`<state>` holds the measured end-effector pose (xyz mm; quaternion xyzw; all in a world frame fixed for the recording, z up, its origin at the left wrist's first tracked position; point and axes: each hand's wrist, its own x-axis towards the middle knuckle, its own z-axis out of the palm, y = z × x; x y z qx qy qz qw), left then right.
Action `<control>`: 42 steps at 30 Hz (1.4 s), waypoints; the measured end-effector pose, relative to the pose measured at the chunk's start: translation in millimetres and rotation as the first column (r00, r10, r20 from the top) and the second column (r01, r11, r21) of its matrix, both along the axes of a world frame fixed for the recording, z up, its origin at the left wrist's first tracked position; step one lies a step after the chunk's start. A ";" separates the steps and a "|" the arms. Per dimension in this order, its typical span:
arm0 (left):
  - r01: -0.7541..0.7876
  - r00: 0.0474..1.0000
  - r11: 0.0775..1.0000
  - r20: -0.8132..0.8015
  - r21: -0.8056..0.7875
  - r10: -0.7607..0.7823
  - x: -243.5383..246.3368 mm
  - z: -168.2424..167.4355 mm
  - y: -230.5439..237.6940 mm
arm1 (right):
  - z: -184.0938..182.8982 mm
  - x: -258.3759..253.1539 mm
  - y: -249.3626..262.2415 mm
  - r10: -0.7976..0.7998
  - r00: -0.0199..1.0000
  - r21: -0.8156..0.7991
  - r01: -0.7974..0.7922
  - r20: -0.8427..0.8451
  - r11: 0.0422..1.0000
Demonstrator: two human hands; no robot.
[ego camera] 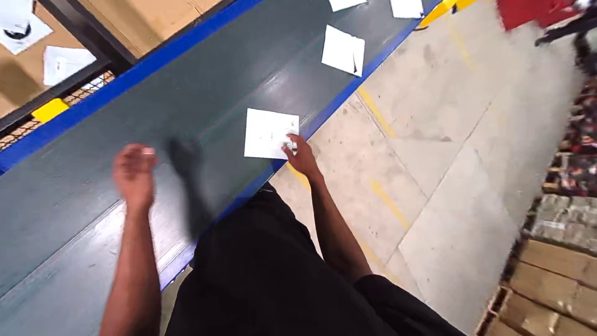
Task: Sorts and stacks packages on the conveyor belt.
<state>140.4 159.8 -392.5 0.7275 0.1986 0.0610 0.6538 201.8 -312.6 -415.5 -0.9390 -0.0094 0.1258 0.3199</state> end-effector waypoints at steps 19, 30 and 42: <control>0.095 0.859 0.991 -0.494 -0.099 -0.131 -88.1 -12.9 -39.4 | -15.8 -0.1 162.9 0.610 0.790 0.265 -0.601 0.057 0.754; -0.241 0.944 0.953 -0.273 -0.181 0.187 35.6 42.4 68.1 | 1.6 120.1 38.0 0.211 0.976 -0.003 -0.211 0.055 0.977; 0.087 0.888 0.984 -0.435 -0.155 -0.147 -22.8 -35.8 -171.9 | -28.4 92.8 56.9 0.323 0.904 -0.142 -0.372 -0.279 0.918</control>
